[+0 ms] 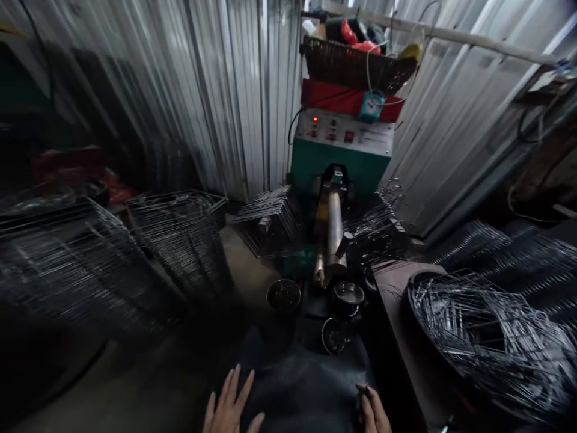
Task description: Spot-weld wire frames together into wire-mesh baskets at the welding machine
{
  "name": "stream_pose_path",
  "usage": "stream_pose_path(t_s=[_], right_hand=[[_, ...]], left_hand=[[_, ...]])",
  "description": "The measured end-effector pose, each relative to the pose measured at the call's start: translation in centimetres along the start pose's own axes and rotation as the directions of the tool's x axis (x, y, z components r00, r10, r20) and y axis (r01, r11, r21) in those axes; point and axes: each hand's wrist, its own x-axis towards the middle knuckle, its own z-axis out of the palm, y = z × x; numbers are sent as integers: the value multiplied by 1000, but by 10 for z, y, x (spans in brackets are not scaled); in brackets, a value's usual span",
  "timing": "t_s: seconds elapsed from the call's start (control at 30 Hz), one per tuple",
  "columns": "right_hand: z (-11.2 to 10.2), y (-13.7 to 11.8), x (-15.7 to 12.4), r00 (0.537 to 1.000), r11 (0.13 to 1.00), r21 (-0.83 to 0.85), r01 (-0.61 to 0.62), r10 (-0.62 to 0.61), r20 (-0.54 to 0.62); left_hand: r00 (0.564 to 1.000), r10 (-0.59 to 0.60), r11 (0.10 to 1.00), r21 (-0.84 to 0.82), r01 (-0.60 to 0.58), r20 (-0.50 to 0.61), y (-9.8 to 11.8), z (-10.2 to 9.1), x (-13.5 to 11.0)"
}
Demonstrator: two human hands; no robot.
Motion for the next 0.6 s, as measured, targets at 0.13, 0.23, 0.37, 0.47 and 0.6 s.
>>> stream_pose_path(t_s=[0.13,0.23,0.37,0.47,0.6], right_hand=[[0,3,4,995,998,12,-57,56,81],[2,3,7,992,1000,21,-10,7,125],[8,-9,5,986,988,-17,152,-150,69],[11,-16,1,969,969,-42,245,-244,35],[9,-18,-1,951,949,-49,310,-308,35]], left_hand=[[1000,27,999,-18,-27,-15,-3,6,0],[1000,20,999,-24,-20,-10,-3,8,1],[1000,-17,998,-63,17,1,0,3,5],[999,-54,989,-140,54,3,2,0,6],[993,-120,949,-296,111,-12,-1,5,10]])
